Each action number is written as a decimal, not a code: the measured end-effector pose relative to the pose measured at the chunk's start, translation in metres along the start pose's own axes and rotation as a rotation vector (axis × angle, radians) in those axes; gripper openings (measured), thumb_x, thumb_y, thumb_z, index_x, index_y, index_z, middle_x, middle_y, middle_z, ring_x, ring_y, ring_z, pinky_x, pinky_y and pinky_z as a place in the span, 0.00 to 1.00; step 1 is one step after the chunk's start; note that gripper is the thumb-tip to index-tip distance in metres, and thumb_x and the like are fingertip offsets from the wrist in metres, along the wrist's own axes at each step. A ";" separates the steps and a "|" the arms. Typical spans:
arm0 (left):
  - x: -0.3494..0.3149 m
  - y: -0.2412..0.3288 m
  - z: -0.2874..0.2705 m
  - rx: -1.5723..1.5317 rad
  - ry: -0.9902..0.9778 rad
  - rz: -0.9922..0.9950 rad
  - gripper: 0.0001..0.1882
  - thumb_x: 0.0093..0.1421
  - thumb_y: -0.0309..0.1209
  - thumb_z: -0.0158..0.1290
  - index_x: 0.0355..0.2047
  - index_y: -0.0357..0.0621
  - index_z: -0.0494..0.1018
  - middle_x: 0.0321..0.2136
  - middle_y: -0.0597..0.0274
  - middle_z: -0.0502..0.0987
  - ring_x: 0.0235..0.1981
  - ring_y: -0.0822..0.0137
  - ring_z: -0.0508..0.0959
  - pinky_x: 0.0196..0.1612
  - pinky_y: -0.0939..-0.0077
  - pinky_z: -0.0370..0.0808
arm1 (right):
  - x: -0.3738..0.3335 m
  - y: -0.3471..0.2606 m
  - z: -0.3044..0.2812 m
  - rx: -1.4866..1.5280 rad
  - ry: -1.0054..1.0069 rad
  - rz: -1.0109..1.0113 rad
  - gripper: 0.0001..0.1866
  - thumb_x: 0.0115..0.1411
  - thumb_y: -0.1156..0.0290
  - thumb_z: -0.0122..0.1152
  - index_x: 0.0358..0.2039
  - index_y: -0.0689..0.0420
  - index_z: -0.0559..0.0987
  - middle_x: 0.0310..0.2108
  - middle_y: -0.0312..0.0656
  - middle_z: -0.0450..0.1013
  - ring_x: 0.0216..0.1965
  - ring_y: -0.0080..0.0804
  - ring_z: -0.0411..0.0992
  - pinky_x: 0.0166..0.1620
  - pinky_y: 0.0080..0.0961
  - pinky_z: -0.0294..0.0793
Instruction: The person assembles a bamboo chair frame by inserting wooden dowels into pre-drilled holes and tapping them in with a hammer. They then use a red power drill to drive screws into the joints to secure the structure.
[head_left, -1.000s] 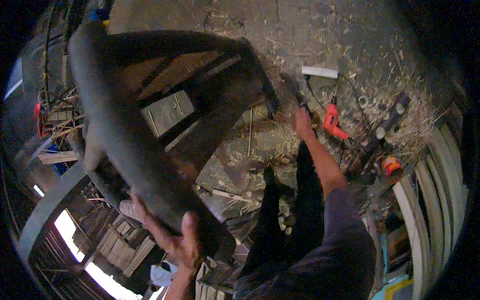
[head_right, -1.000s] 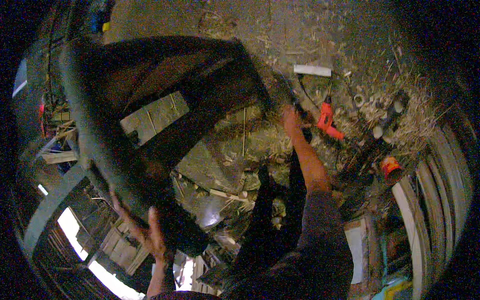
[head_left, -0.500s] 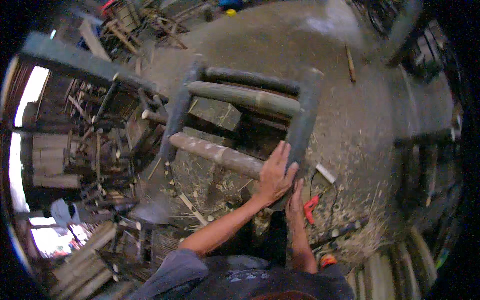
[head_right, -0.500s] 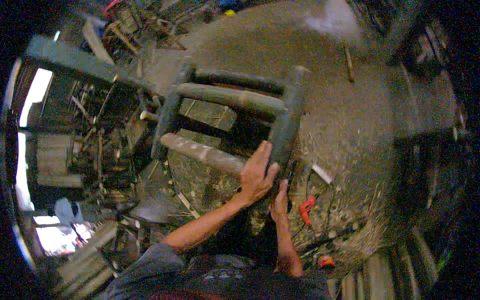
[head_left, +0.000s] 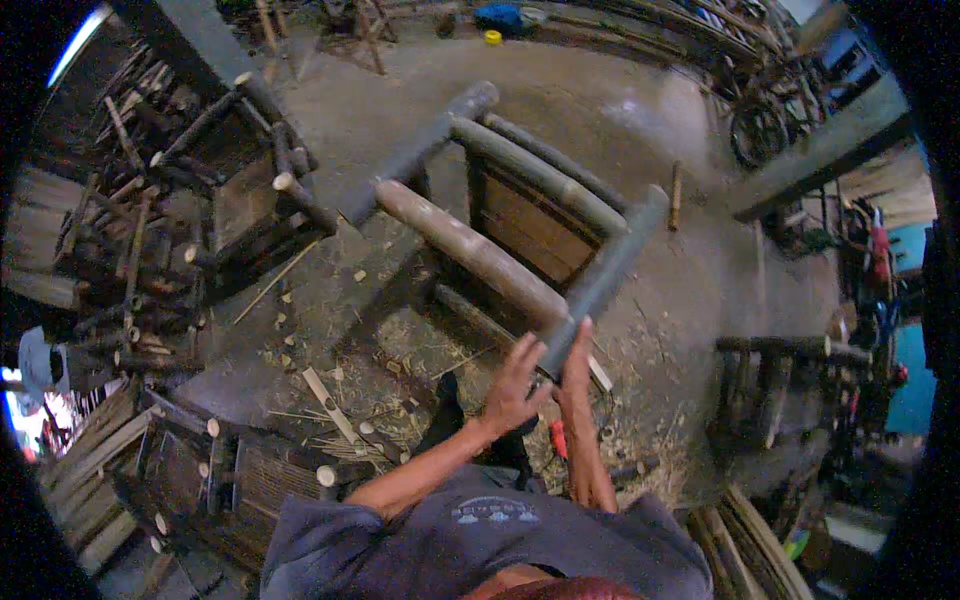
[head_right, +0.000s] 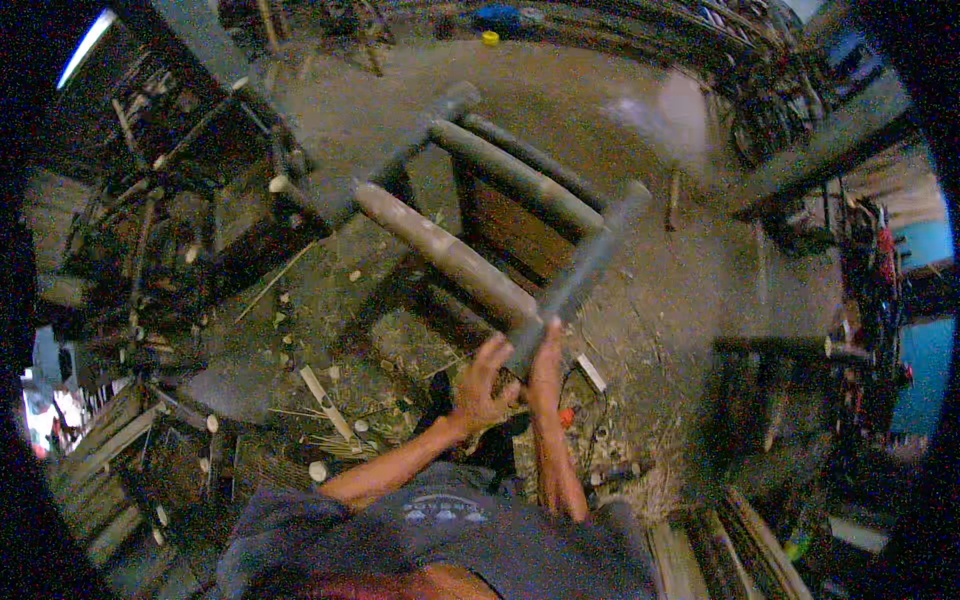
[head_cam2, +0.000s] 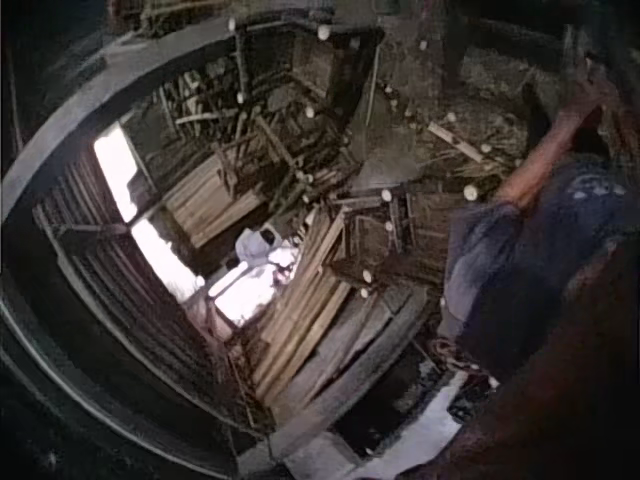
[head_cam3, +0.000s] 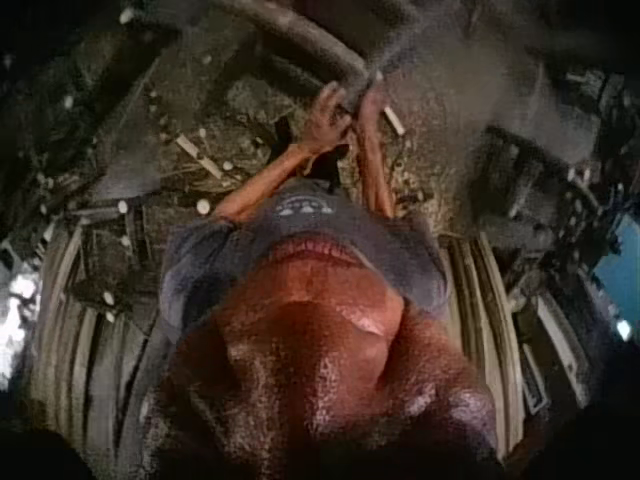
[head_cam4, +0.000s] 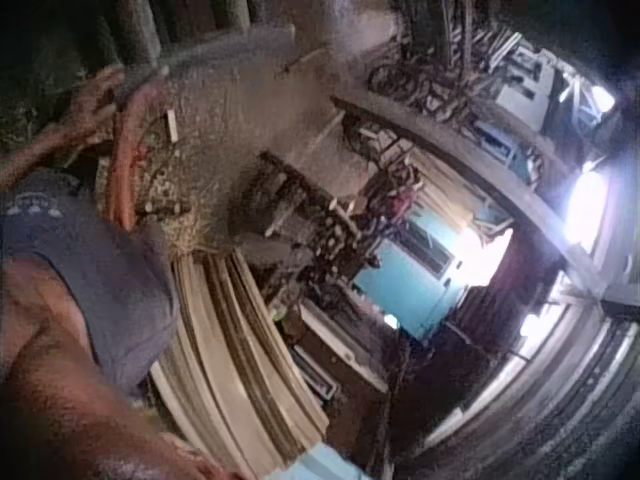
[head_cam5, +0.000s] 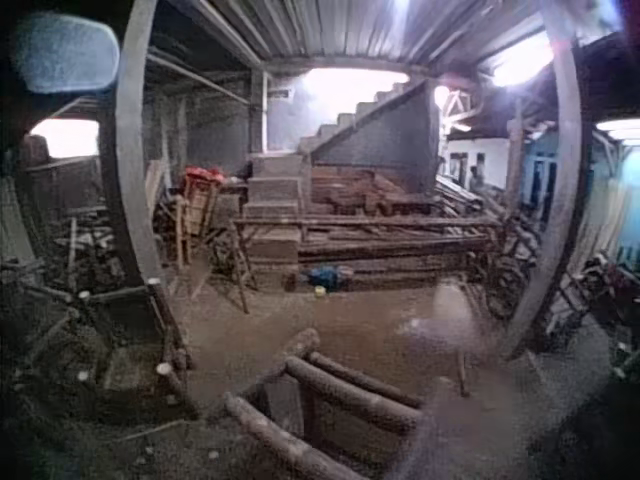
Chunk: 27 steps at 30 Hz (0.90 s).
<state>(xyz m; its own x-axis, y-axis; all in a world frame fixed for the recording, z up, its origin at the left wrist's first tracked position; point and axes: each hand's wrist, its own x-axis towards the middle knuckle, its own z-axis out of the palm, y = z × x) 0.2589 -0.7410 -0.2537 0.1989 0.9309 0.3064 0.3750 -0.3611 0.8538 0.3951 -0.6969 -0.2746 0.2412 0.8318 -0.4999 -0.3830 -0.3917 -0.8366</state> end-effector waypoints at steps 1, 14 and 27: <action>0.006 -0.003 -0.008 -0.016 0.085 0.020 0.32 0.54 0.37 0.54 0.56 0.40 0.58 0.56 0.45 0.59 0.56 0.47 0.62 0.58 0.57 0.59 | 0.007 0.005 0.016 0.006 0.014 -0.022 0.34 0.62 0.38 0.36 0.48 0.58 0.69 0.39 0.38 0.69 0.39 0.30 0.67 0.46 0.27 0.66; 0.153 -0.099 -0.151 0.070 0.728 0.082 0.29 0.50 0.43 0.58 0.45 0.39 0.61 0.39 0.50 0.64 0.43 0.53 0.66 0.47 0.60 0.63 | 0.118 -0.084 0.119 -0.636 -0.244 -0.955 0.18 0.65 0.65 0.45 0.40 0.66 0.77 0.37 0.48 0.76 0.39 0.36 0.72 0.47 0.30 0.69; 0.262 -0.114 -0.180 -0.029 0.311 0.065 0.31 0.47 0.50 0.58 0.46 0.47 0.63 0.38 0.50 0.66 0.43 0.52 0.68 0.45 0.59 0.66 | 0.219 -0.186 0.073 -1.361 -0.194 -1.025 0.25 0.67 0.56 0.36 0.56 0.59 0.66 0.54 0.54 0.65 0.52 0.53 0.64 0.55 0.40 0.61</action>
<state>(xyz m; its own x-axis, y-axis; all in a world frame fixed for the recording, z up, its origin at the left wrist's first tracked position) 0.1055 -0.4459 -0.1948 -0.0665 0.8796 0.4710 0.3434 -0.4230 0.8385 0.4542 -0.4137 -0.2124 -0.2573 0.9285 0.2676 0.8485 0.3496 -0.3973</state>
